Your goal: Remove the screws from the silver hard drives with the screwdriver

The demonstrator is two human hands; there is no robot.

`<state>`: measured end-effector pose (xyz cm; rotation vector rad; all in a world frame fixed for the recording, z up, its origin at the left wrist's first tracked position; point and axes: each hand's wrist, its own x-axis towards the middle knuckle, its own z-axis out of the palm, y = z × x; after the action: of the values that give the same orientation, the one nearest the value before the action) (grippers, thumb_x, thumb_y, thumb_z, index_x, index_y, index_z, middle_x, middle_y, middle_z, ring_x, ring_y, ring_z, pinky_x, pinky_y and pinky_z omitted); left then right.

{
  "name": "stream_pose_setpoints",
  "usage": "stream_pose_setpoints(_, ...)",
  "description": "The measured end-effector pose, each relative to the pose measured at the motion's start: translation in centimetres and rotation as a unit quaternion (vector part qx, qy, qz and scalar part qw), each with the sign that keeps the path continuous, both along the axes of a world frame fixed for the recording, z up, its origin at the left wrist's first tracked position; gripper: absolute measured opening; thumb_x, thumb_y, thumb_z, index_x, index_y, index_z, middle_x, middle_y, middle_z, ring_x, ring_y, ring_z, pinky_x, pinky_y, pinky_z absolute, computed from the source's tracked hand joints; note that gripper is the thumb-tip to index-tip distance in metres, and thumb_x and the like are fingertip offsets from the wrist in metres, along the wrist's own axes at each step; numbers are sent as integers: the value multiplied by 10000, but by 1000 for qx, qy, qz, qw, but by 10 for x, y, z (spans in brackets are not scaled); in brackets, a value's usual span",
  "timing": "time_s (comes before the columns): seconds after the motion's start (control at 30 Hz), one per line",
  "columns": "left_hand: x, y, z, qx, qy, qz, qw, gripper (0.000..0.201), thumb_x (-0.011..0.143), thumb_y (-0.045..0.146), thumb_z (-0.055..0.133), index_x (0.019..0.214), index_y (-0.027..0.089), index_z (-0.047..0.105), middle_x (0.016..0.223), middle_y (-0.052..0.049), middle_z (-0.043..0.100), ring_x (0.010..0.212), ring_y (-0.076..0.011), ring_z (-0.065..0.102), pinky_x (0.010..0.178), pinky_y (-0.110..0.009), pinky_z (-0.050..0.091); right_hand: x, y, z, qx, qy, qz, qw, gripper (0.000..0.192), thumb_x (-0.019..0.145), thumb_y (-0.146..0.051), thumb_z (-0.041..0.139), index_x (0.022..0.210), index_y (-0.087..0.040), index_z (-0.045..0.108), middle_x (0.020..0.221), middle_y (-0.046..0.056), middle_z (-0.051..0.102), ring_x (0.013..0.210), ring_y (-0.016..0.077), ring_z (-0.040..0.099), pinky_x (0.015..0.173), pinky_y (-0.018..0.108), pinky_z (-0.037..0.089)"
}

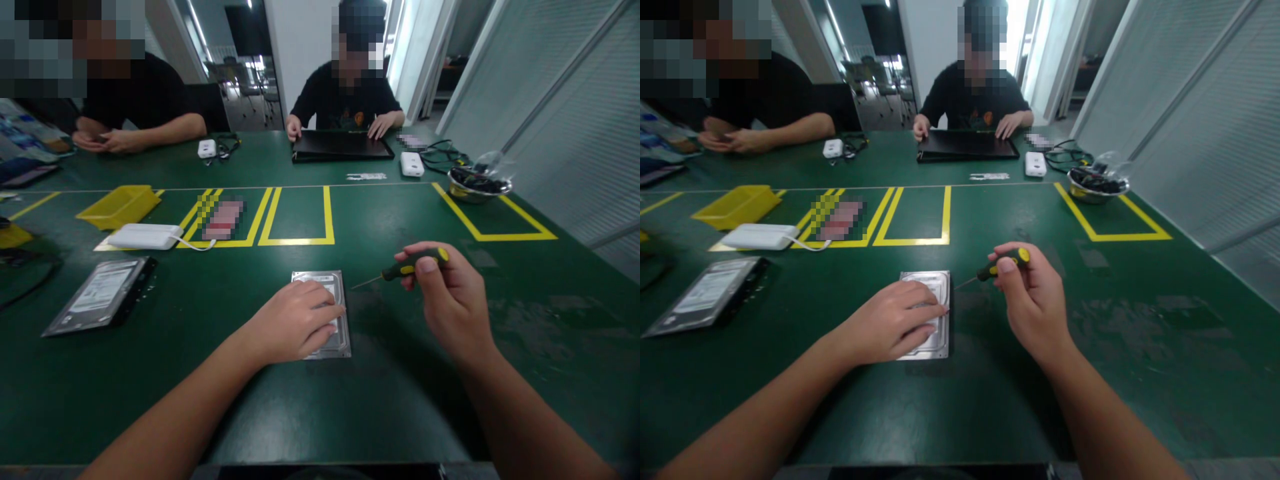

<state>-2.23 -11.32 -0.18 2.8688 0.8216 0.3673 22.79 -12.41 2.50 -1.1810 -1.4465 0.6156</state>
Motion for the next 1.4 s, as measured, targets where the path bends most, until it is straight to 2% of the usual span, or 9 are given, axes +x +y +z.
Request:
stream_pose_setpoints(0.2, 0, -1, 0, 13, 2, 0, 1000, 299, 961, 293, 497, 1192, 195, 659, 1058, -90, 647, 1020, -244, 587, 913, -420, 472, -5, 1, -4, -28, 15, 13, 999, 241, 946, -390, 564, 1081, -198, 617, 910, 19, 685, 639, 89, 583, 579, 231, 487)
stream_pose_setpoints(0.77, 1, -1, 1, 3, 19, 3, 1000, 299, 963, 297, 492, 1199, 198, 647, 1066, -81, 633, 1029, -254, 571, 914, -433, 458, -7, 3, -6, -42, 2, 44, 998, 232, 957, -390, 544, 1048, -185, 607, 874, 15, 669, 604, 76, 560, 537, 209, 467)
stream_pose_setpoints(1.4, 0, -1, 1, 5, 6, 0, 1000, 300, 960, 295, 501, 1196, 191, 654, 1058, -91, 643, 1016, -253, 577, 903, -432, 465, -4, 6, -8, -55, -7, 36, 998, 280, 947, -414, 549, 1090, -180, 604, 859, 23, 672, 598, 92, 572, 541, 231, 478)
